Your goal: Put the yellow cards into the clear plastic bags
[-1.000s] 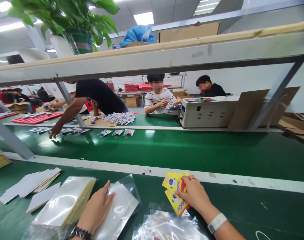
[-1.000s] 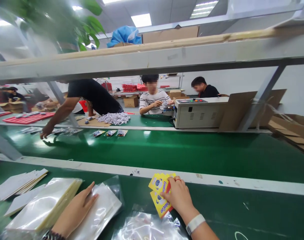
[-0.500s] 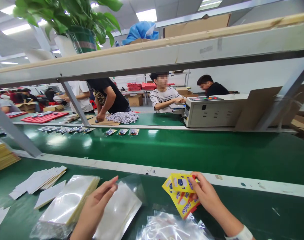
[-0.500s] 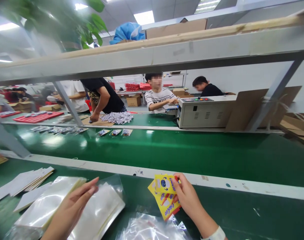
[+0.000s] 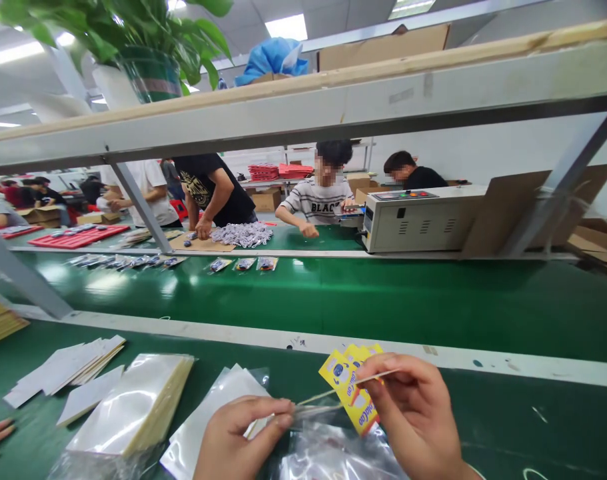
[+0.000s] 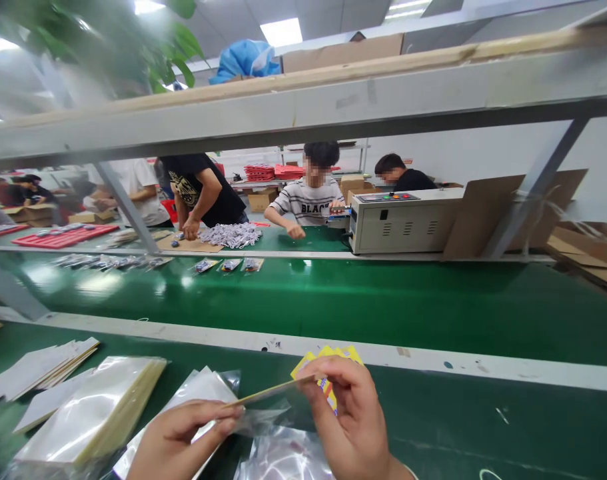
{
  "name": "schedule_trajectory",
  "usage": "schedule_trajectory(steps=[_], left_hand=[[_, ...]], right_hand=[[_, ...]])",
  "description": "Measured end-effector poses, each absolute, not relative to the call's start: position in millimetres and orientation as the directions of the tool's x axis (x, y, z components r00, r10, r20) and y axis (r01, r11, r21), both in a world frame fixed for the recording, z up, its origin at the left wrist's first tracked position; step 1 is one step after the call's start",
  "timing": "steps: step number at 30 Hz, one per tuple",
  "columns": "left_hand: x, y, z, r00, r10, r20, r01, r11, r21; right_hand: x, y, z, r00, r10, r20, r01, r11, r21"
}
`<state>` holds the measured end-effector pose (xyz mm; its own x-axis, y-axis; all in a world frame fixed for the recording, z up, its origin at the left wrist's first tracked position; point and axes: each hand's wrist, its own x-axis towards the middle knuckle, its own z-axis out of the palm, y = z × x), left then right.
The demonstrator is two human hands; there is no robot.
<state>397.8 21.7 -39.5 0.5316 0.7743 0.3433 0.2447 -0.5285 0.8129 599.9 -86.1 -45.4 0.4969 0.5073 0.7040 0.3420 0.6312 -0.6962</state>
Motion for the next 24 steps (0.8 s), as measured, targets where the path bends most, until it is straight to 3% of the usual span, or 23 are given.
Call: schedule_trajectory(steps=[6, 14, 20, 24], left_hand=[[394, 22, -39, 0.515, 0.751, 0.414, 0.233, -0.587, 0.775], [393, 17, -36, 0.447, 0.798, 0.404, 0.236, -0.541, 0.807], [395, 13, -31, 0.506, 0.796, 0.332, 0.182, -0.475, 0.861], [394, 13, -32, 0.571, 0.753, 0.328, 0.173, -0.501, 0.848]], right_hand=[[604, -82, -54, 0.410, 0.483, 0.774, 0.433, 0.644, -0.631], [615, -79, -42, -0.055, 0.508, 0.860, 0.661, 0.664, -0.350], [600, -76, -35, -0.167, 0.771, 0.615, 0.845, 0.434, -0.314], [596, -78, -31, -0.136, 0.933, 0.332, 0.795, 0.303, -0.526]])
